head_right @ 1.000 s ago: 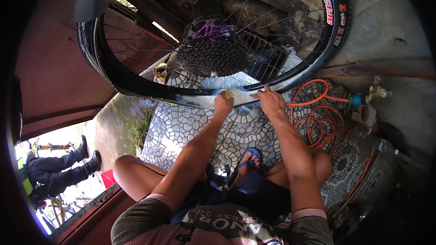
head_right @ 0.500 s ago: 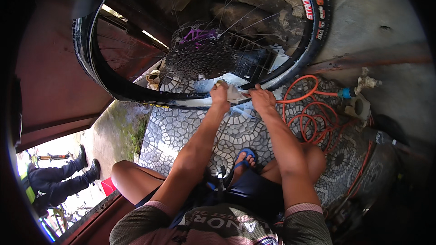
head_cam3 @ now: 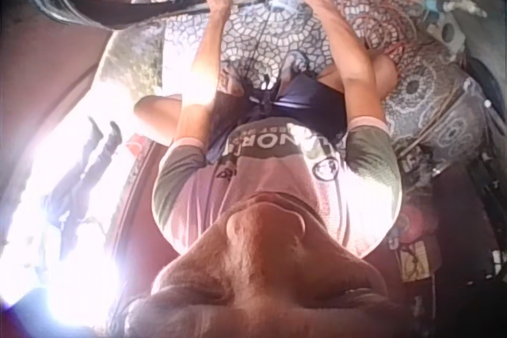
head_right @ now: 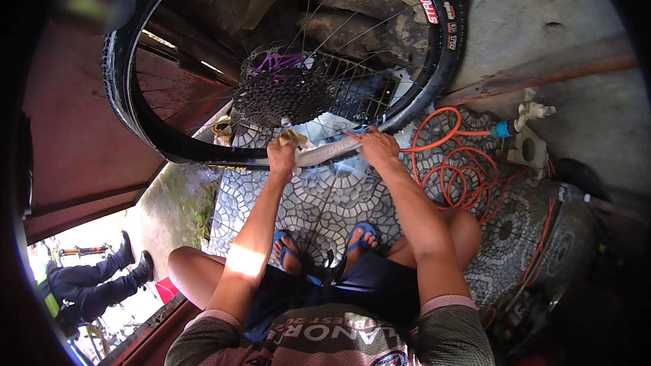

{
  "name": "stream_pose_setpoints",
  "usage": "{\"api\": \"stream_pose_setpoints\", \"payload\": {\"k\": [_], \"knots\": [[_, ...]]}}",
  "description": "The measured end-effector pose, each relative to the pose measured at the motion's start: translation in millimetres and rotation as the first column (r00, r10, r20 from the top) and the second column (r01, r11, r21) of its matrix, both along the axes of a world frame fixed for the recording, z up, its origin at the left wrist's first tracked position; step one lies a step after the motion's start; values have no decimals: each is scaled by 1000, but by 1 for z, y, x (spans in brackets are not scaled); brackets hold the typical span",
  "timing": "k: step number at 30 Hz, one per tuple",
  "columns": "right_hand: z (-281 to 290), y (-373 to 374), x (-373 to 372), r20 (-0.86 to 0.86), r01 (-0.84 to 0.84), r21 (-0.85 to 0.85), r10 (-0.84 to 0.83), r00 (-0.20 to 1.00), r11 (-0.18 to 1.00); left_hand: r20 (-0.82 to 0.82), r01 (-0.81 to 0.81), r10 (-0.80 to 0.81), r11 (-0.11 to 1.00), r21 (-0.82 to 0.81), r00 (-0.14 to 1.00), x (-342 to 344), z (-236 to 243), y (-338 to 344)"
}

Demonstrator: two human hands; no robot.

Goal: The person removes a bicycle wheel from a bike, carries it to a tiled area, and sits on the floor to remove the tire from the rim by hand. The person manipulates the tire bead and inner tube around the rim throughout the clip.

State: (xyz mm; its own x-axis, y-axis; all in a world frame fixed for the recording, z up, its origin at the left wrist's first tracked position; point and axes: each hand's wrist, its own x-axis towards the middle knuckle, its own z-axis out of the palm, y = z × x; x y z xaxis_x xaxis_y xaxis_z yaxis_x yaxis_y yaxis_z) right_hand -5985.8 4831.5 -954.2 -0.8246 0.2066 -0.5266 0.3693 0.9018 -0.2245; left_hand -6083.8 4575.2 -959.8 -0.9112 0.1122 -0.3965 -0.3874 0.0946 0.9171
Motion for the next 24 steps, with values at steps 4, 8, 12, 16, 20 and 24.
{"api": "stream_pose_setpoints", "payload": {"k": [4, 8, 12, 16, 20, 24], "knots": [[30, -12, -9, -56, 61, 1, -61, 997, 998, 372, -136, 31, 956, 260, 928, 17, 23, 29], [11, 7, -14, -110, 0, 124, 14, 994, 992, 461, -235, 26, 884, 403, 887, 23, 36, 42], [32, 32, -25, -109, -140, 254, 172, 979, 957, 417, -302, 145, 891, 340, 897, 17, 30, 35], [80, 78, -26, -144, -105, 370, 169, 975, 923, 534, -112, -37, 963, 245, 845, 34, 11, 55], [126, 112, -27, -271, -72, 432, 205, 940, 899, 600, -9, -173, 958, 288, 781, 53, -25, 59], [122, 113, -24, -330, -88, 412, 238, 913, 907, 544, 53, -73, 997, 52, 836, 73, -79, 17]]}}
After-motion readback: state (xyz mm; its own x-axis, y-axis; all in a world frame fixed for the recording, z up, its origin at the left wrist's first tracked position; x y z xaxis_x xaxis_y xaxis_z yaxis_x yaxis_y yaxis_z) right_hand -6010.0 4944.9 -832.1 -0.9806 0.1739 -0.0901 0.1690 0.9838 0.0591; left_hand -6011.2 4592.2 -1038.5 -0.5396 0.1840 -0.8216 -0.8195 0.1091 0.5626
